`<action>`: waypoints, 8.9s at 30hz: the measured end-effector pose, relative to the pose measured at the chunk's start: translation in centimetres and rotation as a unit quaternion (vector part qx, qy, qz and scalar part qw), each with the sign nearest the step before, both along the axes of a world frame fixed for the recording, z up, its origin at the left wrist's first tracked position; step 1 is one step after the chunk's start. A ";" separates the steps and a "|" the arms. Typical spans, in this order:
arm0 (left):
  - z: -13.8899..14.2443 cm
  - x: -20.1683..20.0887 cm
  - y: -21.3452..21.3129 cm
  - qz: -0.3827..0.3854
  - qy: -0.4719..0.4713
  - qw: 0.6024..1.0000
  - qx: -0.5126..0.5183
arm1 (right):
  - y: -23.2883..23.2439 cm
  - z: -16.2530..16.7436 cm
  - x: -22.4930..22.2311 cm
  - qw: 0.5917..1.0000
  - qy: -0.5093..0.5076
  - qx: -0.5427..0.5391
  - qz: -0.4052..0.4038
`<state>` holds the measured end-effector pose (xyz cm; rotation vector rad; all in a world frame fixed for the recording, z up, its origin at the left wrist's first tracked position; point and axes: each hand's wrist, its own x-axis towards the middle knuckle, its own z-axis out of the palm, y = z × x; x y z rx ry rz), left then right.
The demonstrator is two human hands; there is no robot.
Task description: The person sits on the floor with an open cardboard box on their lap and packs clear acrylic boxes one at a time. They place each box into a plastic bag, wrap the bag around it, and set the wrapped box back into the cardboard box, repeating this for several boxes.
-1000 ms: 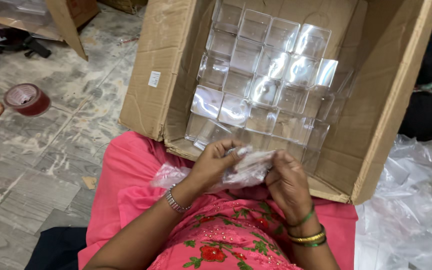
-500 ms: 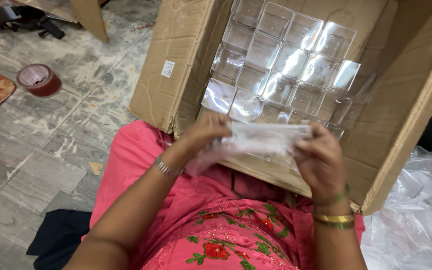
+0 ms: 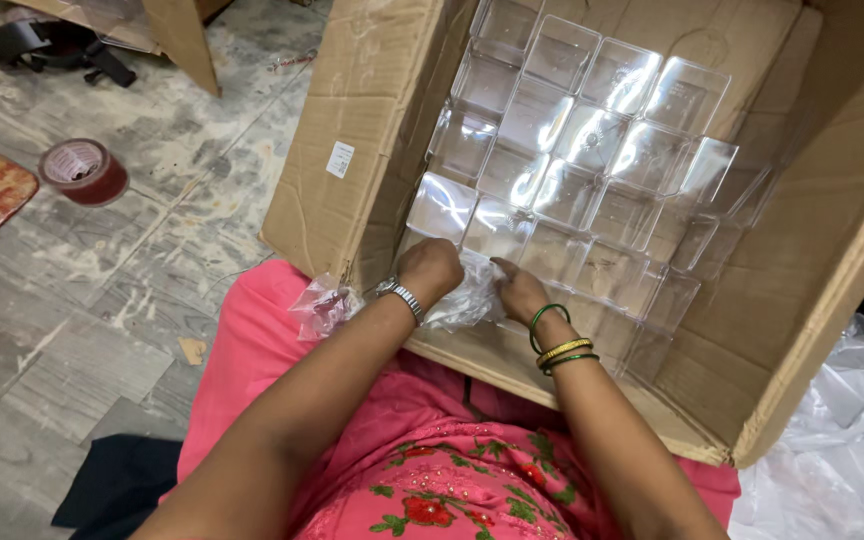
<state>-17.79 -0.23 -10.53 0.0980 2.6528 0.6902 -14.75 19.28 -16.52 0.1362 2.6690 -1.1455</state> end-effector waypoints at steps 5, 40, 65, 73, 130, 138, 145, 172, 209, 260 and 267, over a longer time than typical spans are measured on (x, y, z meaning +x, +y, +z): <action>-0.8 -0.7 -0.5 -0.009 0.023 1.000 -0.008 | -1.4 1.7 1.1 0.990 -0.089 -0.107 -0.018; 6.2 14.0 5.6 -0.211 0.137 0.898 0.361 | 1.7 13.2 23.9 0.733 0.105 -0.671 -0.036; 6.9 11.1 1.9 -0.157 0.019 0.983 0.093 | 38.5 3.8 33.9 0.652 0.049 0.179 -0.735; 5.5 10.9 1.4 -0.161 0.006 0.982 0.101 | 43.4 11.5 28.8 0.731 0.020 0.221 -0.646; -1.6 -3.0 -2.9 0.052 0.026 0.997 0.046 | 16.3 5.0 12.2 0.936 0.045 0.064 -0.342; -1.9 -1.7 -2.2 -0.015 0.026 1.000 0.006 | 14.5 7.3 13.0 0.904 0.001 0.271 -0.331; 7.6 3.6 -2.1 -0.023 0.220 0.962 0.158 | 10.8 13.5 16.2 0.889 0.239 0.202 -0.335; 13.2 16.4 1.1 -0.116 0.323 0.803 0.487 | -1.5 21.6 23.6 0.876 0.271 -0.358 -0.175; 12.6 19.6 -3.0 -0.216 -0.277 0.738 0.576 | 0.5 19.4 28.0 0.722 0.167 -0.651 -0.167; 9.6 16.3 2.9 -0.114 -0.082 0.853 0.503 | 0.2 15.6 27.0 0.625 0.072 -0.778 0.006; 5.7 19.4 4.5 -0.336 0.057 0.862 0.375 | -0.8 16.6 29.4 0.569 0.033 -0.822 -0.017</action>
